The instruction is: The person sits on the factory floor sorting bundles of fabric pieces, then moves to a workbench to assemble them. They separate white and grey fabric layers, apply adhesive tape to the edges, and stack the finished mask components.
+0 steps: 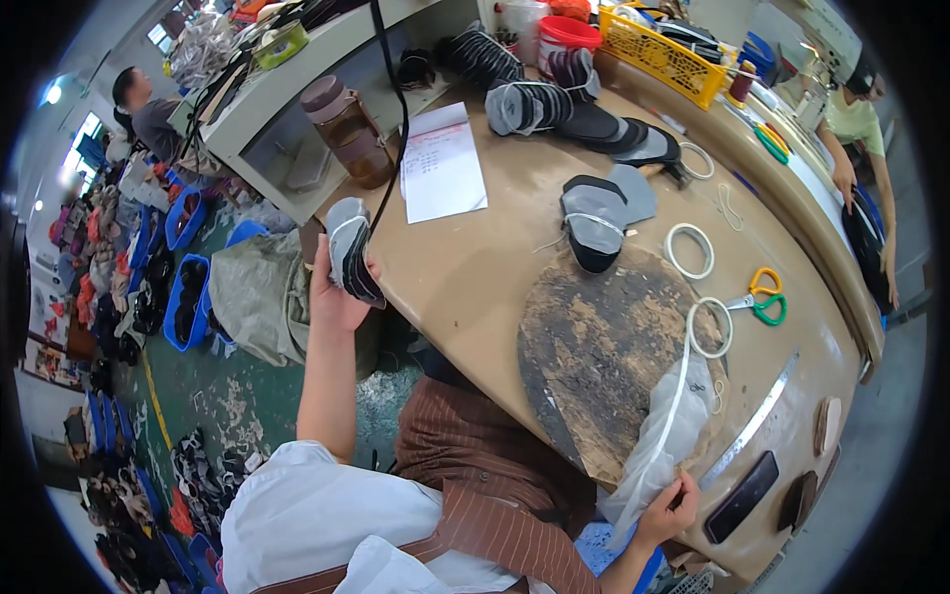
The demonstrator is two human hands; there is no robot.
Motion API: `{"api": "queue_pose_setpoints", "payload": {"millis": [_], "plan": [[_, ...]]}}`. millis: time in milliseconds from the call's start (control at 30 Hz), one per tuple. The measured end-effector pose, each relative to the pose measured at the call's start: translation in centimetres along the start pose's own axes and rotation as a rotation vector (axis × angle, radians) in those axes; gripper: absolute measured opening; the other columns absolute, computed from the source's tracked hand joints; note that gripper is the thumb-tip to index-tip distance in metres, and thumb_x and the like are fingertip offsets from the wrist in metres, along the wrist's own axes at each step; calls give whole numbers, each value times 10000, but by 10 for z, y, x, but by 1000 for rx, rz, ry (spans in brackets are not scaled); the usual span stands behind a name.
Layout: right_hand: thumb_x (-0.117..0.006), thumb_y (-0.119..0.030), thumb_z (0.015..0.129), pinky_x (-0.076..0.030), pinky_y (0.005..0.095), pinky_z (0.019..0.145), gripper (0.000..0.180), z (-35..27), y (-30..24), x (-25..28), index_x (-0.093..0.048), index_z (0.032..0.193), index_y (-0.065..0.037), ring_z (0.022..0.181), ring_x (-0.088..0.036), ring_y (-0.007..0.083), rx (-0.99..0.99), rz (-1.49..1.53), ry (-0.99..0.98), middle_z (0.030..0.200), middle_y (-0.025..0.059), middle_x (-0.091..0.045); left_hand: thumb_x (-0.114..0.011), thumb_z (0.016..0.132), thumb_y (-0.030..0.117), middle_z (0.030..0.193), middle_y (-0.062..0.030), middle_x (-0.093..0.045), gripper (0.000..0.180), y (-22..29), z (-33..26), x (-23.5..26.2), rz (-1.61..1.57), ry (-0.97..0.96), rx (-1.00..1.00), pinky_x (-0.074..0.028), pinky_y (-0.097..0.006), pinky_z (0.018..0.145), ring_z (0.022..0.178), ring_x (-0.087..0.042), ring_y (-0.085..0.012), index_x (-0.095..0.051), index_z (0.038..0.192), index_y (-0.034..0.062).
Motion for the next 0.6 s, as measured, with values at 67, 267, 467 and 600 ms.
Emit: {"api": "queue_pose_setpoints", "payload": {"millis": [67,267,467,600], "plan": [[-532,-25,884,-476,344,717,157,1,-1,1,-611,988,62,775,-597,252,28,14,38,878,155,-635,-516,969,324,1044,-83,-651,374,-9,15,33,177,77,-71,-529,-299,800,895,-639,-156,-553,1182,19],[-515,-22,905,-477,335,754,165,1,-3,1,-599,1009,74,805,-596,252,43,-24,39,904,162,-632,-693,825,365,782,-136,-675,405,-65,36,34,1596,186,-92,-489,-358,658,733,-659,-274,-637,1074,49],[-507,-24,907,-478,331,759,172,-6,19,2,-589,1018,80,812,-591,248,-15,-83,34,905,163,-624,-716,801,357,792,-112,-687,405,-58,28,29,1555,226,-177,-495,-326,612,665,-660,-234,-649,1064,57],[-611,-212,902,-517,390,711,246,6,-25,3,-693,901,21,735,-644,326,30,-221,85,827,165,-691,-728,794,331,794,-91,-695,384,-57,29,29,1598,257,-131,-493,-295,594,629,-652,-182,-654,1050,54]]}}
Point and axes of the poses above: each hand's wrist, its own z-axis towards the middle knuckle, its own x-axis out of the back of the hand, y = z × x, the point moved 10 cm from there along z, towards the middle knuckle
